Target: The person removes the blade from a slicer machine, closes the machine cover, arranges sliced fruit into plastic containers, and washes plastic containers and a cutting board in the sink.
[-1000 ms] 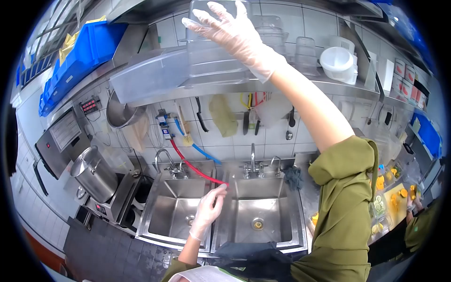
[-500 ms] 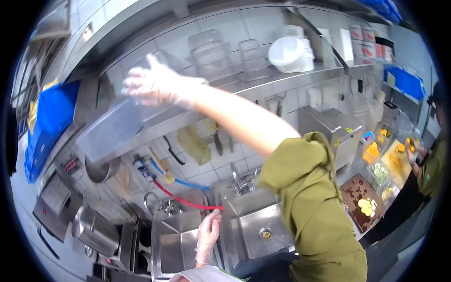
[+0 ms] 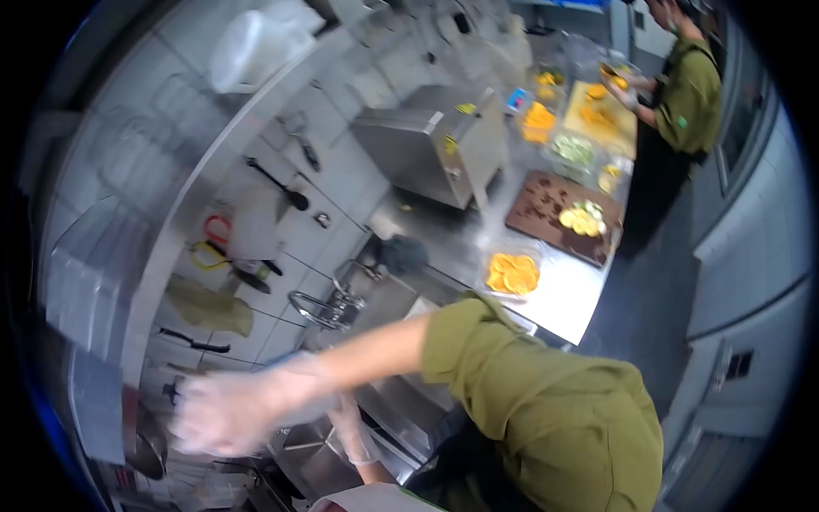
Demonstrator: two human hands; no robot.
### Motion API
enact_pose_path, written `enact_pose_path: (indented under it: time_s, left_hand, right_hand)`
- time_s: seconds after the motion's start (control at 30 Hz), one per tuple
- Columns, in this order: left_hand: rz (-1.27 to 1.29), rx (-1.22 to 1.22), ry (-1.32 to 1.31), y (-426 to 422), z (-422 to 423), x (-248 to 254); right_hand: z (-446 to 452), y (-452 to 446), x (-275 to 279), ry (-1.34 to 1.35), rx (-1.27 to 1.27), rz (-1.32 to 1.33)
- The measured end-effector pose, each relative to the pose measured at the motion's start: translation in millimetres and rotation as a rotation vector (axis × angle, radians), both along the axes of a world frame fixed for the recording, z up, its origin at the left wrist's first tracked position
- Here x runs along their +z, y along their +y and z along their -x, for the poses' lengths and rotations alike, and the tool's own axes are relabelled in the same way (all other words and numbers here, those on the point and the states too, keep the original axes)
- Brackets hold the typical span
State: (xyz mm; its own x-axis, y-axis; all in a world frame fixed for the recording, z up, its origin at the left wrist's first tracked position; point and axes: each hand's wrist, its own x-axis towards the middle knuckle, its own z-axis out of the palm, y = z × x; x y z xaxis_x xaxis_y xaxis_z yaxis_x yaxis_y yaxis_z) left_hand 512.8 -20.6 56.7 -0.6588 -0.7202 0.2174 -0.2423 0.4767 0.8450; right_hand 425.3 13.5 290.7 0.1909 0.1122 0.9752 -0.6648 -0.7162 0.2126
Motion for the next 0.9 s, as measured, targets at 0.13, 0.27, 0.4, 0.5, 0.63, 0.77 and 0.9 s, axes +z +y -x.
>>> enact_pose_path:
  time_s: [0.13, 0.27, 0.4, 0.5, 0.63, 0.77, 0.9]
  left_hand:
    - [-0.073, -0.138, -0.063, 8.3, 21.6, -11.6]
    - [-0.180, -0.250, -0.207, 22.4, 55.1, -50.8]
    - [-0.161, -0.542, -0.319, 62.5, 125.5, -80.5]
    - [-0.299, -0.661, -0.282, 96.6, 181.4, -117.3]
    - [-0.571, -0.465, -0.451, 122.7, 242.9, -196.3]
    - [-1.179, -0.370, -0.330, 133.4, 259.3, -197.7]
    - [-1.103, -0.386, -0.139, 143.4, 273.9, -214.4]
  right_hand:
    - [77.7, 97.5, -161.7, -0.296, 0.050, -0.928]
    - [153.6, 247.7, -331.5, -1.289, -0.754, -0.851]
    - [197.3, 324.4, -385.2, -1.957, -0.932, -0.901]
    - [206.8, 319.3, -375.8, -2.163, -0.133, -0.909]
    - [213.2, 290.5, -382.0, -2.233, -0.417, -1.015]
    - [186.3, 288.2, -352.7, -1.962, -0.066, -1.529]
    - [184.0, 311.5, -351.5, -1.963, -0.130, -1.365]
